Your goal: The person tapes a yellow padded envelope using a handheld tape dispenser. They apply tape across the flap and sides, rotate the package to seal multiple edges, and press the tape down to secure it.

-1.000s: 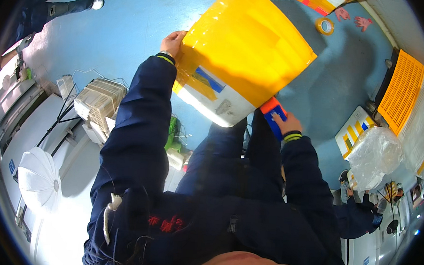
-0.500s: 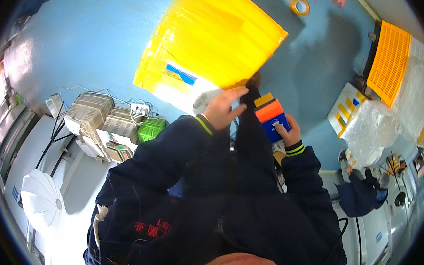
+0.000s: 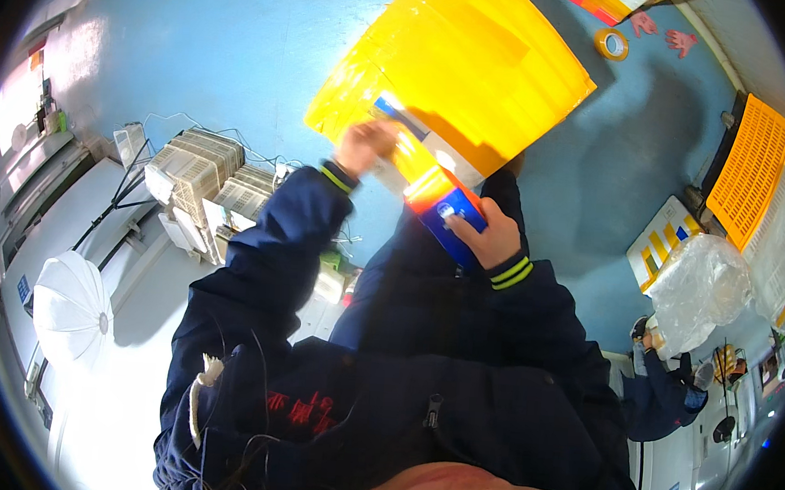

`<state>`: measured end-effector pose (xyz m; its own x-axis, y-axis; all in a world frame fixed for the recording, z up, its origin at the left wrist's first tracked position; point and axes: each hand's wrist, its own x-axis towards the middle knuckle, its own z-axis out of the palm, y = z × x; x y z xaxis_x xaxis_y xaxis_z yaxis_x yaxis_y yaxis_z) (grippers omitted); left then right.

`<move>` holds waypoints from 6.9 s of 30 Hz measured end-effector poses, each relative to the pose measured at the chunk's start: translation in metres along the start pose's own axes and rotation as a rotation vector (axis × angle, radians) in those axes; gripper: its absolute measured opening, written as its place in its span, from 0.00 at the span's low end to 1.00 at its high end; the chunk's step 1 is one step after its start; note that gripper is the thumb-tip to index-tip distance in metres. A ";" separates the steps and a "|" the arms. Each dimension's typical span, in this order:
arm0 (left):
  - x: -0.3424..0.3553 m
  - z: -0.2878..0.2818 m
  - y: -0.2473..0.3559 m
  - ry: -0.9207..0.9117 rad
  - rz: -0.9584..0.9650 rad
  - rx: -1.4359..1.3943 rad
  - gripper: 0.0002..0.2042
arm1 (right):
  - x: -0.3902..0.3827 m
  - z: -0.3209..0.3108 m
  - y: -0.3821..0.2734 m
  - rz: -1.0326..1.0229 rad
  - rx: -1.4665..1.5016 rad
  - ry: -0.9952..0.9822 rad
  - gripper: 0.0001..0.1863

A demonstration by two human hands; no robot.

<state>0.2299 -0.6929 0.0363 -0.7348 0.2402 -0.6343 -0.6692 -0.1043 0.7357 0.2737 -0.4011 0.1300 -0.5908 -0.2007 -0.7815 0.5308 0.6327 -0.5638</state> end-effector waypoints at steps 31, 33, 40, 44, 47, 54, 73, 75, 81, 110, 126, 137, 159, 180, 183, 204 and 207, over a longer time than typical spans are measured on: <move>0.089 -0.032 -0.014 0.620 0.389 1.311 0.33 | 0.072 0.019 0.200 0.505 -0.225 0.111 0.44; 0.064 0.041 -0.042 0.517 0.411 1.463 0.40 | 0.064 0.024 0.202 0.552 -0.149 0.141 0.43; 0.026 0.102 -0.049 -0.544 1.034 1.837 0.26 | 0.043 0.025 0.202 0.472 -0.096 0.231 0.41; 0.087 -0.008 0.019 0.418 0.615 1.649 0.30 | 0.035 0.025 0.214 0.452 -0.025 0.209 0.39; 0.095 -0.013 0.014 0.605 0.526 1.417 0.31 | 0.032 0.031 0.219 0.445 -0.079 0.285 0.37; -0.005 0.149 -0.076 0.207 0.749 1.838 0.20 | 0.022 0.038 0.204 0.244 0.094 0.343 0.32; -0.088 0.190 0.030 -0.183 -0.206 -0.205 0.17 | -0.084 -0.035 0.094 -0.358 0.310 0.130 0.33; -0.089 0.173 0.016 -0.113 -0.153 -0.223 0.10 | -0.075 -0.023 0.082 -0.356 0.240 0.126 0.33; -0.075 0.056 -0.021 0.119 0.171 -0.102 0.05 | -0.048 0.037 0.036 -0.138 0.044 0.090 0.33; 0.069 -0.138 -0.061 0.605 -0.130 -0.087 0.09 | 0.056 0.020 0.168 0.501 -0.174 0.104 0.45; -0.071 0.139 0.000 -0.353 -0.099 -0.153 0.16 | -0.057 -0.018 0.108 -0.261 0.345 0.110 0.24; -0.114 0.054 -0.019 -0.014 -0.134 -0.263 0.07 | -0.035 0.035 0.054 -0.286 0.109 -0.122 0.33; -0.007 -0.130 -0.084 0.813 0.046 0.052 0.09 | -0.003 0.025 0.014 -0.039 -0.335 0.080 0.33; -0.022 -0.036 -0.061 0.781 0.600 0.517 0.16 | -0.011 0.011 0.164 0.296 -0.089 0.541 0.31; -0.054 0.042 -0.035 0.417 0.387 0.284 0.12 | -0.042 -0.003 0.133 -0.002 0.103 0.400 0.25; -0.106 -0.139 -0.104 0.631 0.074 -0.199 0.08 | -0.017 -0.049 0.086 0.069 -0.649 -0.026 0.35; -0.073 -0.158 -0.155 0.622 0.005 -0.229 0.08 | 0.008 -0.065 0.128 0.091 -0.672 0.046 0.37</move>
<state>0.3700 -0.8466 -0.0687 -0.6187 -0.3553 -0.7007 -0.6221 -0.3231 0.7132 0.2973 -0.2734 0.0692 -0.5950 -0.1024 -0.7972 0.0955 0.9758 -0.1966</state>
